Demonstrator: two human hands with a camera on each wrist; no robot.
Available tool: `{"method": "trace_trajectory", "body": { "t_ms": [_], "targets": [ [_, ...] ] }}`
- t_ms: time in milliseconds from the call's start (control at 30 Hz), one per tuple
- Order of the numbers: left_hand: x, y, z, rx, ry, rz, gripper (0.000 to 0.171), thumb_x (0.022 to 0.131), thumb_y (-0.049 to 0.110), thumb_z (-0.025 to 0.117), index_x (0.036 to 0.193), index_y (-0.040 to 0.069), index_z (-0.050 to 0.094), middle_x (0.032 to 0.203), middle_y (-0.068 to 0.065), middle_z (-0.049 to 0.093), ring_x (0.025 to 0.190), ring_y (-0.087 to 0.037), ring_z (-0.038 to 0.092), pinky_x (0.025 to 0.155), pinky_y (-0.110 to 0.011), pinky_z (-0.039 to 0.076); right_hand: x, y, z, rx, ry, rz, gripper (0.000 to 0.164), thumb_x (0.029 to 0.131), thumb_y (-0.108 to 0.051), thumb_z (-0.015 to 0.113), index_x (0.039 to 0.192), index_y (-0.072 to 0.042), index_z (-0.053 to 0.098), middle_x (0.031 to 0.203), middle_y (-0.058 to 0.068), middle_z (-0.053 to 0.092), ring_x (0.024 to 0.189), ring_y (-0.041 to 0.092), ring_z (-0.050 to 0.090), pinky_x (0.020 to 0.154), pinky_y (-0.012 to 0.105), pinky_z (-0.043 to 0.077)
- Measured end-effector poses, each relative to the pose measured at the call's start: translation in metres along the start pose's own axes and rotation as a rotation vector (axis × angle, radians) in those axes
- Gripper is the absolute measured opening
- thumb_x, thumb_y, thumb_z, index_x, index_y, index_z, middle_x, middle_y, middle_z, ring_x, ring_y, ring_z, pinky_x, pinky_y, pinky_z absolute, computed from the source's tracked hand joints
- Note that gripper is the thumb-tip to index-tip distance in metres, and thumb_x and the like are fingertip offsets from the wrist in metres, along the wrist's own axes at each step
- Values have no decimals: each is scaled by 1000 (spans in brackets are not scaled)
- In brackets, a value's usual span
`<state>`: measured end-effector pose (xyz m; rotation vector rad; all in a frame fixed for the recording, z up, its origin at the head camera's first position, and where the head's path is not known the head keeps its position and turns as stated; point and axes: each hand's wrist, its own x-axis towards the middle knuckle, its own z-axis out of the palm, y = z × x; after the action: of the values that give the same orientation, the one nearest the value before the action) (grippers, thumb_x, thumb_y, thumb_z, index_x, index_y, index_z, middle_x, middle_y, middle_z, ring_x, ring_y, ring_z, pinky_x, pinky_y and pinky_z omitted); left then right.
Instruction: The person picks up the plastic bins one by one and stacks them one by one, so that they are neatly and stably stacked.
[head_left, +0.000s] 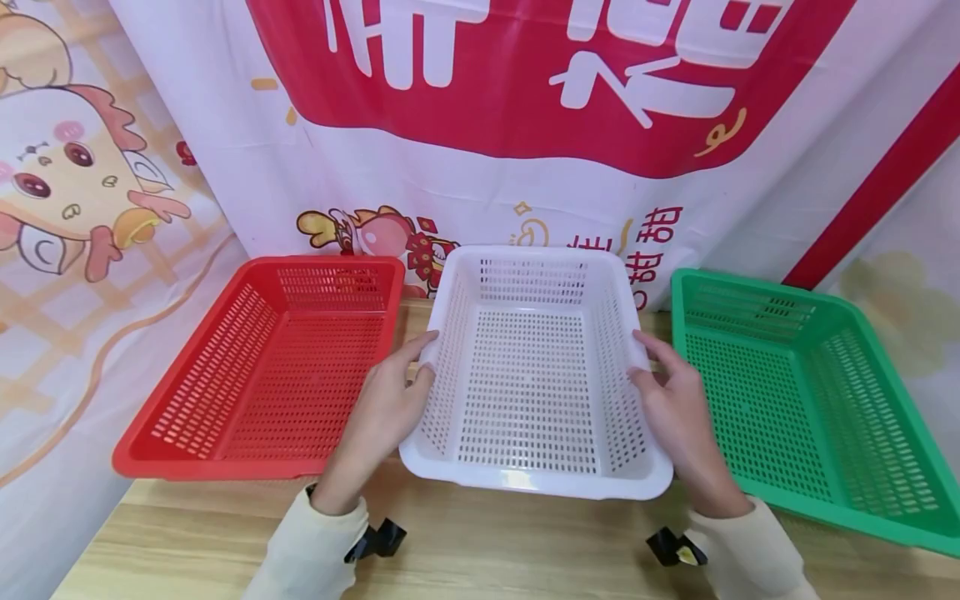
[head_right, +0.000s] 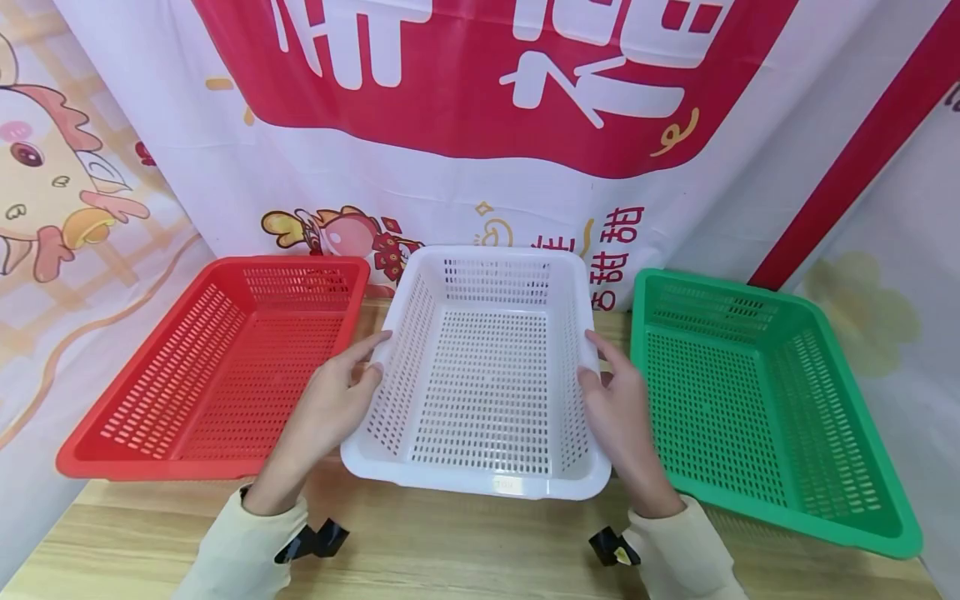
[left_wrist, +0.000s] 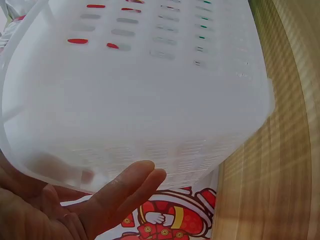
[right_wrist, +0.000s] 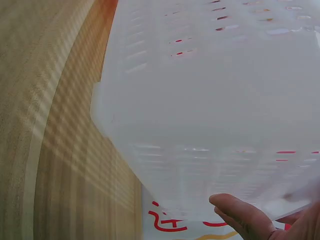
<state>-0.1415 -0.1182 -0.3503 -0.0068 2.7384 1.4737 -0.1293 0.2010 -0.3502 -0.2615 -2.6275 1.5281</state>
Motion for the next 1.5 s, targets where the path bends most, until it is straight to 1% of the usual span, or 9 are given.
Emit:
{"method": "trace_trajectory", "body": {
  "t_ms": [133, 267, 400, 633, 900, 1000, 1167, 1333, 1500],
  "targets": [
    [-1, 2, -1, -31, -14, 2, 56, 108, 21, 55, 163, 26, 42, 150, -15, 59, 98, -31, 79, 68, -38, 68, -1, 0, -4, 25, 9, 2, 56, 109, -15, 49, 164, -21, 41, 162, 17, 47, 127, 36, 64, 79, 13, 57],
    [0, 4, -2, -62, -25, 4, 57, 109, 22, 54, 163, 29, 41, 153, -14, 59, 108, -33, 77, 75, -40, 69, -1, -2, -8, 70, 15, 4, 55, 109, -14, 49, 163, -20, 42, 161, 17, 48, 129, 35, 62, 79, 9, 56],
    [1, 6, -3, -102, -44, 4, 56, 109, 23, 54, 163, 32, 42, 153, -16, 59, 113, -34, 76, 79, -42, 69, -2, -3, -16, 97, 22, 4, 53, 110, -16, 50, 163, -20, 43, 159, 17, 50, 121, 30, 65, 78, 10, 58],
    [0, 17, -7, -181, -79, 26, 56, 109, 24, 53, 163, 32, 40, 158, -11, 55, 112, -35, 77, 77, -43, 68, -3, -6, -33, 128, -5, -12, 53, 112, -24, 48, 164, -23, 40, 161, 15, 48, 100, 1, 69, 79, 16, 62],
    [0, 34, -7, -253, -117, 62, 55, 110, 24, 52, 162, 34, 41, 158, -5, 56, 116, -32, 75, 86, -45, 67, 0, -9, -58, 144, -28, 43, 55, 111, -35, 50, 165, -29, 38, 168, 12, 42, 107, -5, 67, 83, 16, 62],
    [2, 41, -4, -290, -135, 61, 55, 109, 23, 53, 162, 36, 41, 158, -2, 56, 117, -30, 74, 87, -44, 67, 2, -8, -72, 225, -41, 71, 53, 111, -33, 53, 163, -29, 42, 167, 13, 42, 100, -7, 68, 80, 14, 62],
    [2, 61, 1, -353, -165, 82, 54, 109, 21, 52, 161, 36, 43, 159, 0, 56, 119, -30, 73, 83, -43, 68, -2, -2, -95, 471, -55, 136, 60, 104, -37, 66, 161, -34, 45, 163, -2, 45, 98, -3, 74, 76, 22, 65],
    [5, 80, 11, -386, -211, 113, 54, 110, 21, 52, 161, 34, 43, 158, 1, 56, 115, -30, 75, 75, -41, 69, -6, 7, -114, 526, -19, 156, 64, 102, -36, 70, 161, -35, 45, 152, -7, 50, 94, -1, 76, 71, 27, 66],
    [12, 94, 31, -414, -252, 160, 54, 110, 19, 53, 162, 29, 44, 158, -1, 56, 114, -31, 75, 72, -40, 69, -4, 22, -133, 539, 47, 80, 53, 104, -26, 67, 155, -30, 53, 128, -17, 60, 88, -2, 75, 68, 20, 64]
  ]
}}
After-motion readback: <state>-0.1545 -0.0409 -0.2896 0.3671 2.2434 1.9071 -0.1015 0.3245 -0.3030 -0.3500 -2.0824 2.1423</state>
